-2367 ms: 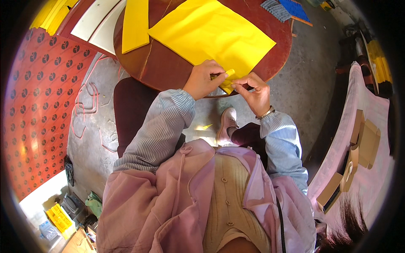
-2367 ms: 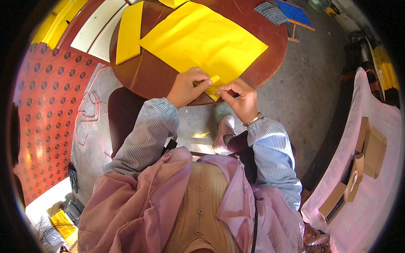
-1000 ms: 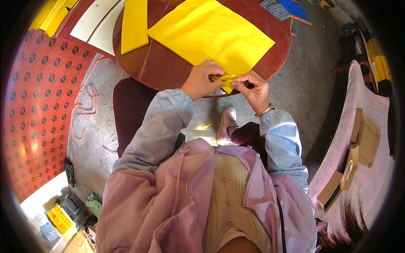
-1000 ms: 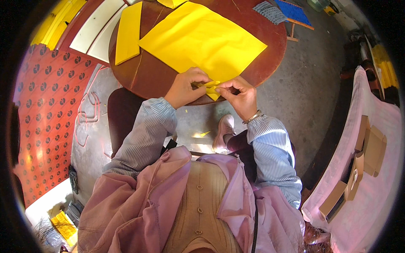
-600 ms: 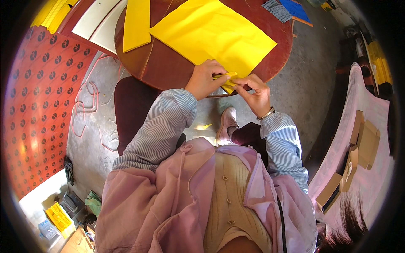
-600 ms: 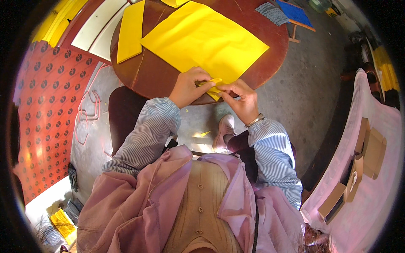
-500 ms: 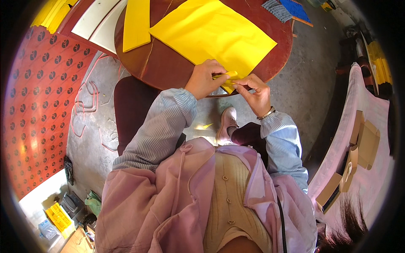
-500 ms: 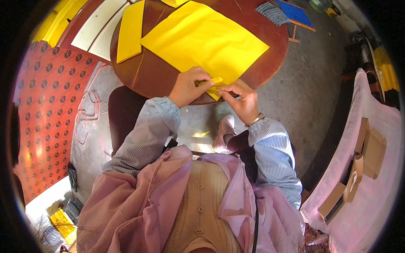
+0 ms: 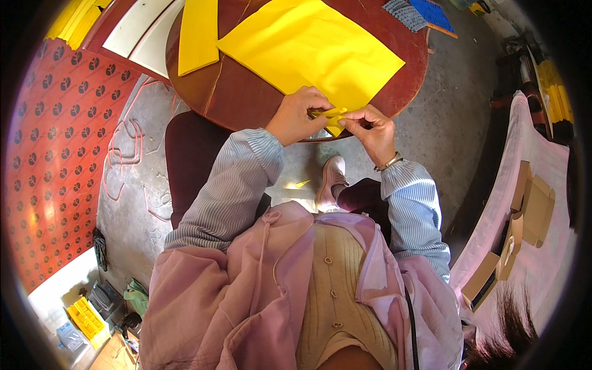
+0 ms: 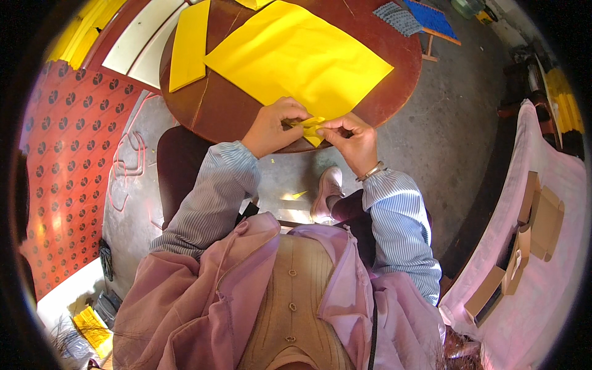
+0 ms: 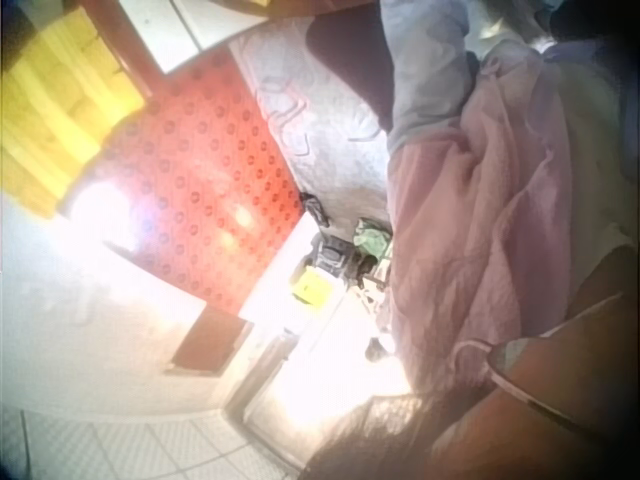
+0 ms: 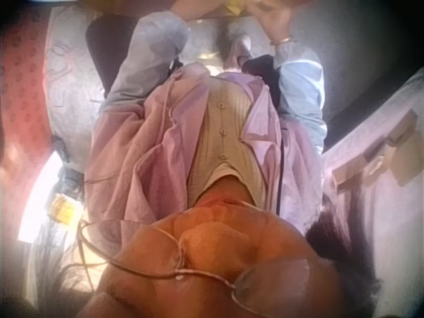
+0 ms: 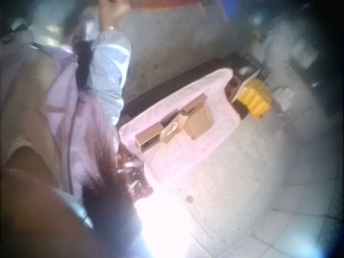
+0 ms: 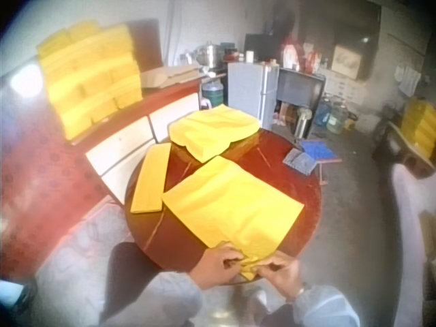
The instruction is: The person folds a yellow sheet of paper on a round table, aligning edges and pressing creases. They repeat the folding process on the same sheet, creating multiple parallel folds.
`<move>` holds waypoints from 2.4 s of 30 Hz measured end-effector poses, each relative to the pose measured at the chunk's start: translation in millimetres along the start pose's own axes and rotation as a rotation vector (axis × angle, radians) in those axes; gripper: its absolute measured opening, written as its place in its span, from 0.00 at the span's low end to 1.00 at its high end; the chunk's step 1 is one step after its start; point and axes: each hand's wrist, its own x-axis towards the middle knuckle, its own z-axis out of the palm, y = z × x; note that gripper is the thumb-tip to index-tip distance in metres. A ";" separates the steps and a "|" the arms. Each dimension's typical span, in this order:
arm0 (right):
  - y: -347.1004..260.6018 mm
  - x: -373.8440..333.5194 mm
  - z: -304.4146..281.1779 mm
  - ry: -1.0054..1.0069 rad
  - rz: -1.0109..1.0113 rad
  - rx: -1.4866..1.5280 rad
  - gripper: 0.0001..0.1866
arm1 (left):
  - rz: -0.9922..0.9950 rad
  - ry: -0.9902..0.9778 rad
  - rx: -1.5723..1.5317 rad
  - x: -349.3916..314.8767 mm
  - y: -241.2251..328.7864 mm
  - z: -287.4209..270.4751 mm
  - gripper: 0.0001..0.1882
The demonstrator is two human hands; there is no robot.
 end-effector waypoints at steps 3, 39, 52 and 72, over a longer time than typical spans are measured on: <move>1.8 0.5 -0.9 -0.004 -0.038 -0.082 0.07 | -0.011 0.013 0.063 0.1 2.3 2.4 0.09; -7.0 3.7 -3.0 0.066 -0.139 -0.050 0.10 | -0.049 0.057 0.059 -1.8 2.9 6.9 0.10; -8.8 6.5 -20.6 0.046 -0.464 -0.612 0.17 | 0.037 0.225 0.097 0.2 8.2 49.2 0.07; -16.8 -12.3 -74.8 -0.086 -0.407 -0.984 0.31 | 0.357 -0.237 0.538 50.8 12.6 -87.0 0.16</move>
